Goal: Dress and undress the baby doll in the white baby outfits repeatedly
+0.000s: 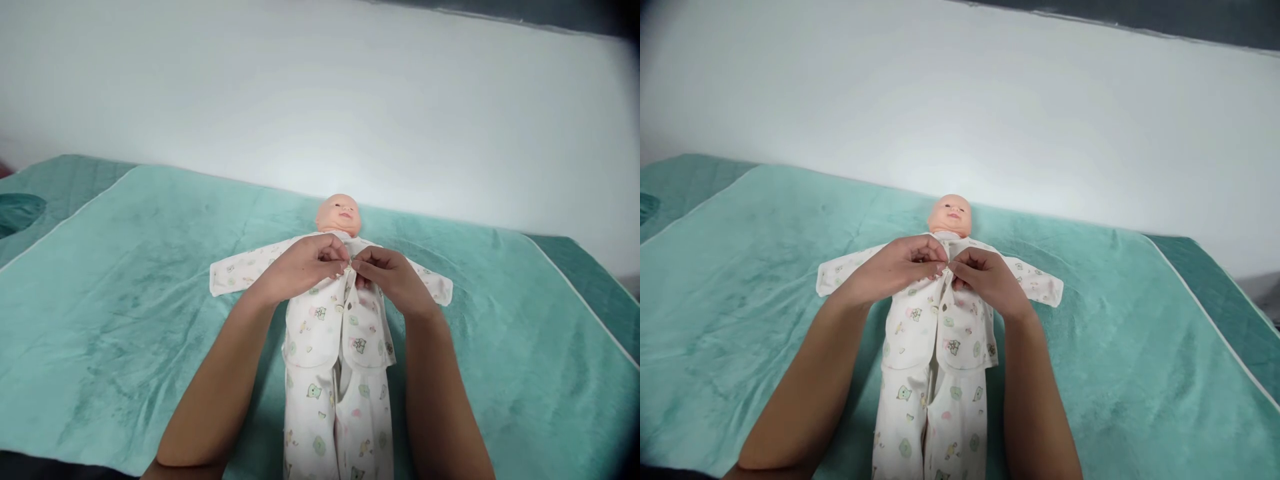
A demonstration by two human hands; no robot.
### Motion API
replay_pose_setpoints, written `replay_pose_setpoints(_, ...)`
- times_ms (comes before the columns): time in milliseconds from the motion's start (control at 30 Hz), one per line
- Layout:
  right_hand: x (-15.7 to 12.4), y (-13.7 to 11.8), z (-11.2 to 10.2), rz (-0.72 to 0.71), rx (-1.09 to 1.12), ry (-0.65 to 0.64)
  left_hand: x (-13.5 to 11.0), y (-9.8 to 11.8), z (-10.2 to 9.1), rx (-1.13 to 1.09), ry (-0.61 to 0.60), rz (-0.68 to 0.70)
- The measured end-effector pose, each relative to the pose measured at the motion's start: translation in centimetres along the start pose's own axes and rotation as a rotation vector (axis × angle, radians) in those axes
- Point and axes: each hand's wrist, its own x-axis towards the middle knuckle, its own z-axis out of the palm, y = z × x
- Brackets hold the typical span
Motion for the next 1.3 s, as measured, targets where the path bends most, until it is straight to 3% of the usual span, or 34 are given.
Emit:
replay_pose_setpoints(300,0.5,1.4,-0.2,-0.079,0.105,-0.023,0.2,-0.5,0.4,0.038,0.027,0.02)
replay_pose_setpoints(467,0.6,1.9,-0.3,-0.031,0.124,-0.045,0.2,-0.5,0.5,0.031,0.057,0.021)
replay_pose_setpoints(833,0.4,1.0,1.1,-0.119,-0.086,0.06,0.2,-0.6,0.7,0.024,0.108,0.022)
replay_pose_setpoints(1133,0.8,2.0,0.1,-0.152,0.063,-0.038,0.4,-1.0,0.5,-0.091,0.058,0.026)
replay_pose_setpoints(1300,1.0,2.4,-0.1,-0.176,0.077,-0.063,0.4,-0.7,0.4,0.069,0.049,0.058)
